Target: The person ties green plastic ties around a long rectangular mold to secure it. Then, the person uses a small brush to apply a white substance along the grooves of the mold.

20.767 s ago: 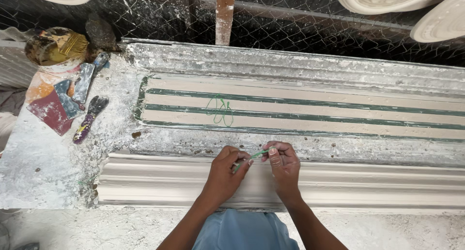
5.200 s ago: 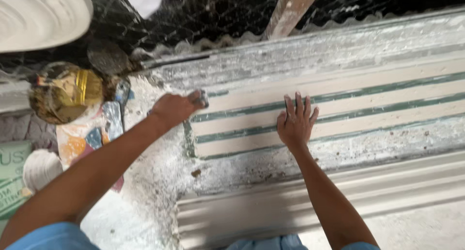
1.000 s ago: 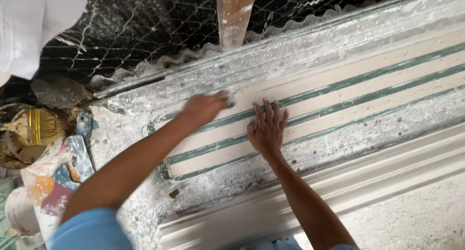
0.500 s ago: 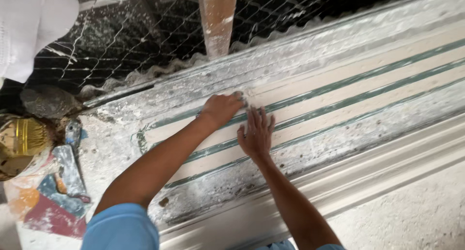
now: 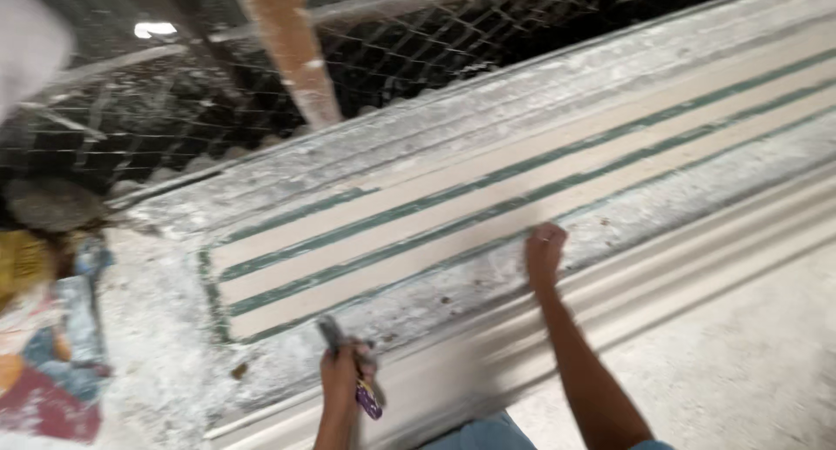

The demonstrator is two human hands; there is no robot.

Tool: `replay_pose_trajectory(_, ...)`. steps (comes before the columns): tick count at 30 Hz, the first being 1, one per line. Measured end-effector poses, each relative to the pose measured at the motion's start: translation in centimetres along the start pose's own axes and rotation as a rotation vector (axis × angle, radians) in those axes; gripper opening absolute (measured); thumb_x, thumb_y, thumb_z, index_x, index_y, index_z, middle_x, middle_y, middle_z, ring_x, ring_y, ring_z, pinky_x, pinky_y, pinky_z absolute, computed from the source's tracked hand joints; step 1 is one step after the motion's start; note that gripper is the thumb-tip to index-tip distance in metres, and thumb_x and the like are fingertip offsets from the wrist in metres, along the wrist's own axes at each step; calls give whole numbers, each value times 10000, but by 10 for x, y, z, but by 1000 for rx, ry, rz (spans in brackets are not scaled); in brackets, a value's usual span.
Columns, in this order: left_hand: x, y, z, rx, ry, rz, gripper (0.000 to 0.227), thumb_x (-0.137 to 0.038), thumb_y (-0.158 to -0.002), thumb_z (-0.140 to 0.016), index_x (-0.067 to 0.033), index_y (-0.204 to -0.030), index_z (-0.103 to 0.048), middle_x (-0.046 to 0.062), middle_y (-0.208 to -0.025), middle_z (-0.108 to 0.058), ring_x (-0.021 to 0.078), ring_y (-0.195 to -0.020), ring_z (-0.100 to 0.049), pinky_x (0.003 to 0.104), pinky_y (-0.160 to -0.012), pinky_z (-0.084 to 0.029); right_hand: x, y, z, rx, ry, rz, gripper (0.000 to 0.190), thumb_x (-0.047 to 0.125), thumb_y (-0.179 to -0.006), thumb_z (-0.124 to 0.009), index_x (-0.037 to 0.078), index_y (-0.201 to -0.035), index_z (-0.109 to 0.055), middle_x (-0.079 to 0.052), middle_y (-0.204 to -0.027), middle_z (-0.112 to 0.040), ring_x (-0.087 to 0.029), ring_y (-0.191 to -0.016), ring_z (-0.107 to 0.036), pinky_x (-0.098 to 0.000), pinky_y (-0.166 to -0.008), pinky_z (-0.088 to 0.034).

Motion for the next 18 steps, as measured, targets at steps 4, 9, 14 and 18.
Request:
replay_pose_trajectory(4,28,-18,-44,-101,285,126,275,-262,-1009,-545,-8,-1075,-626,139,-746,-656,208,-524,-554,356,-475,-507,-23,-112,120,98,-305,-558,269,257,-1096,-449,13,-1040,-547,-106,-911,-581,-211,-783,-596,-346,-673,-567)
replay_pose_trajectory(9,-2,-41,-86,-238,478,-32,197,-149,-1048,-559,40,-1092,-595,117,-938,-676,206,-674,-584,353,-619,-584,-17,-188,123,255,-475,-584,284,284,-1069,-514,21,-976,-565,-99,-880,-585,-226,-787,-652,-349,-701,-649)
replay_pose_trajectory(14,0,-39,-97,-352,437,-48,225,-177,-1060,-570,45,-1025,-584,116,-879,-628,203,-726,-608,355,-655,-610,-22,-211,123,126,-365,-634,354,319,-1038,-620,-35,-1025,-602,-109,-895,-580,-218,-809,-639,-357,-773,-628)
replay_pose_trajectory(18,8,-48,-86,-341,384,22,200,-177,-1030,-618,16,-993,-584,100,-882,-621,232,-710,-605,375,-595,-570,-27,-205,121,187,-411,-581,361,320,-1052,-595,-39,-1079,-604,-116,-932,-597,-203,-832,-664,-348,-806,-623)
Point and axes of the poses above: each hand's wrist, its own y-axis away from the middle knuckle, its own z-axis out of the back of the hand, x = y × z, the point moved 2 cm from there along -y, towards the middle knuckle
